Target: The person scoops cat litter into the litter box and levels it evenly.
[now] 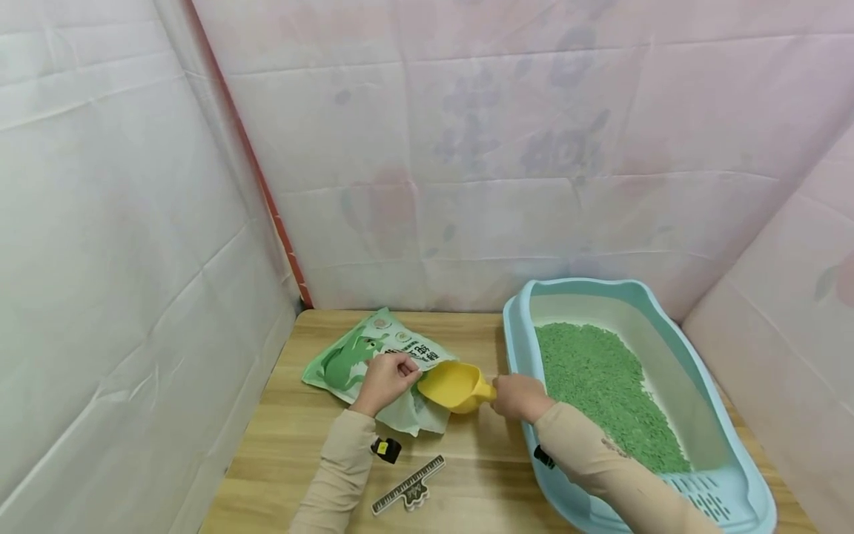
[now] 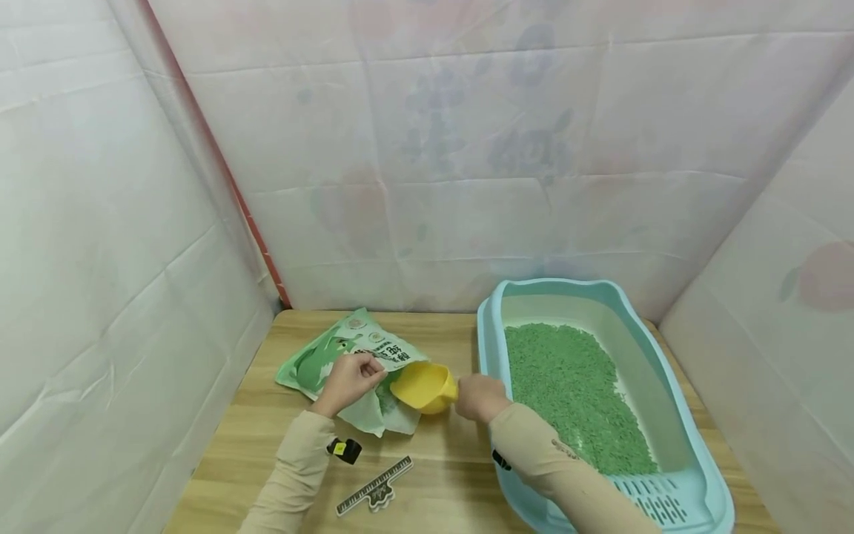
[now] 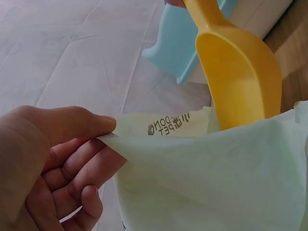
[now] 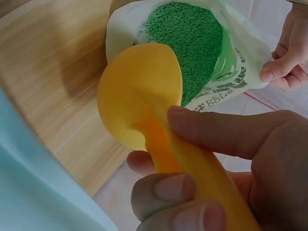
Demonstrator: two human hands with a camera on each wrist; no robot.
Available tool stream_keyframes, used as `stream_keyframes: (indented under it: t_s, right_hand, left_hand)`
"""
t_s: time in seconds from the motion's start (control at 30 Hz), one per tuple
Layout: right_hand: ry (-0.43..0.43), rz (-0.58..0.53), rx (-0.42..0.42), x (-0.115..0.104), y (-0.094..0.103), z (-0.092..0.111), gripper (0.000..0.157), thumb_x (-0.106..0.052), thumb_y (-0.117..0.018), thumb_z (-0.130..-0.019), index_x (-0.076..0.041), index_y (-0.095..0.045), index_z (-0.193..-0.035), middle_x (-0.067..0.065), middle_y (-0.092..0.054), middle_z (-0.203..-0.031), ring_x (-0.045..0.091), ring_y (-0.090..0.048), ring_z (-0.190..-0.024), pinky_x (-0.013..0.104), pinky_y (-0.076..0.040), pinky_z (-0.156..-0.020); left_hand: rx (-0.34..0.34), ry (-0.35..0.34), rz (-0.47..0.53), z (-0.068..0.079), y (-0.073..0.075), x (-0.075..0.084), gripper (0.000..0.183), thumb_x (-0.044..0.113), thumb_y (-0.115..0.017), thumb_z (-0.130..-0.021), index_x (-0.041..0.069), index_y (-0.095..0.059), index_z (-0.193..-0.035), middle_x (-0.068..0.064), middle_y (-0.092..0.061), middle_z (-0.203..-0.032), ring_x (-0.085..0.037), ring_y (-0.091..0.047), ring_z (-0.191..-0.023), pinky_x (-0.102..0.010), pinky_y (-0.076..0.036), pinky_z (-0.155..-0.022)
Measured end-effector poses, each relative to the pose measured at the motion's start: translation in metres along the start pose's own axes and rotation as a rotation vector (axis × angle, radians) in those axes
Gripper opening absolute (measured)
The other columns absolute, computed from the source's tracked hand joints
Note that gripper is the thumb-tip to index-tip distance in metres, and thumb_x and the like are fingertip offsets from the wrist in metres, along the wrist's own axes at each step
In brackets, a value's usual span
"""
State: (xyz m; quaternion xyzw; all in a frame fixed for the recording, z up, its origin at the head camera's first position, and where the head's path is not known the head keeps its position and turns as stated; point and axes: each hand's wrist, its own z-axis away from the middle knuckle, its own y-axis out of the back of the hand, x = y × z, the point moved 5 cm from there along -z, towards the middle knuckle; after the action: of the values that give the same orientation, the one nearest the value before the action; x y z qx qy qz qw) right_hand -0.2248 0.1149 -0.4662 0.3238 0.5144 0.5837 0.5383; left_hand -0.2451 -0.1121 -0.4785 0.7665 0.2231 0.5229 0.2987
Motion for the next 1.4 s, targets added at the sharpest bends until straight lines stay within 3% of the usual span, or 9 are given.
stream_keyframes:
  t_s: [0.1,0.17,0.5,0.8,0.97,1.1,1.2,1.33,1.4]
  right_hand:
    - [-0.005,-0.004,-0.004,-0.001,0.0,-0.002,0.018,-0.02,-0.068,-0.082,-0.012,-0.055,-0.072,0.002,-0.051,-0.065,0.016,-0.047,-0.062,0.032,-0.04,-0.053]
    - [-0.006,-0.008,-0.002,-0.003,-0.001,-0.004,0.017,-0.019,-0.069,-0.081,-0.012,-0.055,-0.072,0.003,-0.052,-0.065,0.017,-0.048,-0.062,0.032,-0.041,-0.053]
    - [-0.007,-0.06,-0.016,-0.006,-0.008,-0.012,0.017,-0.022,-0.066,-0.085,-0.011,-0.057,-0.076,0.003,-0.053,-0.067,0.017,-0.049,-0.062,0.032,-0.042,-0.056]
    - [-0.013,-0.087,-0.019,-0.01,-0.021,-0.021,0.017,-0.02,-0.065,-0.082,-0.012,-0.055,-0.072,0.002,-0.049,-0.064,0.016,-0.046,-0.06,0.031,-0.039,-0.054]
    - [-0.013,-0.077,-0.017,-0.014,-0.027,-0.025,0.015,-0.019,-0.064,-0.082,-0.011,-0.054,-0.073,0.002,-0.047,-0.063,0.016,-0.045,-0.059,0.031,-0.039,-0.052]
    - [-0.008,-0.08,-0.014,-0.016,-0.024,-0.026,0.015,-0.018,-0.065,-0.082,-0.011,-0.055,-0.074,0.002,-0.048,-0.064,0.016,-0.046,-0.06,0.03,-0.039,-0.053]
    - [-0.005,-0.084,-0.019,-0.017,-0.025,-0.027,0.014,-0.019,-0.065,-0.082,-0.011,-0.056,-0.075,0.002,-0.047,-0.064,0.016,-0.046,-0.06,0.03,-0.039,-0.054]
    - [-0.009,-0.089,-0.027,-0.018,-0.027,-0.029,0.013,-0.018,-0.065,-0.082,-0.011,-0.056,-0.076,0.002,-0.048,-0.065,0.017,-0.046,-0.061,0.03,-0.04,-0.054]
    - [-0.006,-0.099,-0.03,-0.019,-0.029,-0.03,0.012,-0.018,-0.065,-0.082,-0.01,-0.057,-0.077,0.003,-0.05,-0.066,0.017,-0.047,-0.061,0.03,-0.04,-0.054]
  left_hand:
    - [-0.001,0.006,-0.004,0.0,-0.001,0.001,0.011,0.015,-0.073,-0.084,0.015,-0.07,-0.073,0.002,-0.069,-0.068,-0.002,-0.058,-0.06,-0.084,-0.01,-0.101]
    - [0.005,0.012,-0.008,0.0,-0.001,0.002,0.011,0.015,-0.074,-0.084,0.015,-0.071,-0.073,0.002,-0.069,-0.067,-0.002,-0.058,-0.06,-0.084,-0.007,-0.1]
    - [0.035,0.009,-0.021,-0.005,-0.005,0.01,0.008,0.011,-0.074,-0.082,0.009,-0.072,-0.075,0.0,-0.071,-0.068,-0.005,-0.061,-0.061,-0.085,-0.005,-0.099]
    - [0.051,0.032,-0.031,-0.001,-0.006,0.013,0.01,0.01,-0.074,-0.081,0.008,-0.071,-0.073,-0.001,-0.071,-0.067,-0.008,-0.062,-0.062,-0.085,-0.004,-0.099]
    - [0.054,0.01,-0.017,0.0,-0.008,0.015,0.009,0.007,-0.075,-0.081,0.006,-0.071,-0.072,-0.003,-0.071,-0.068,-0.009,-0.063,-0.062,-0.084,-0.007,-0.1]
    - [0.065,0.005,-0.025,-0.001,-0.006,0.014,0.01,0.008,-0.075,-0.08,0.007,-0.07,-0.072,-0.004,-0.071,-0.068,-0.009,-0.063,-0.061,-0.069,-0.033,-0.103]
    - [0.077,0.003,-0.046,-0.001,-0.005,0.013,0.011,0.011,-0.075,-0.08,0.009,-0.07,-0.071,-0.004,-0.071,-0.068,-0.008,-0.061,-0.06,-0.043,-0.052,-0.085]
    - [0.09,0.001,-0.062,0.0,-0.005,0.012,0.011,0.012,-0.076,-0.08,0.01,-0.07,-0.07,-0.002,-0.071,-0.067,-0.006,-0.06,-0.058,-0.023,-0.05,-0.064]
    - [0.094,0.002,-0.071,0.0,-0.004,0.012,0.011,0.012,-0.076,-0.08,0.011,-0.071,-0.071,-0.002,-0.071,-0.068,-0.005,-0.06,-0.059,-0.02,-0.048,-0.067]
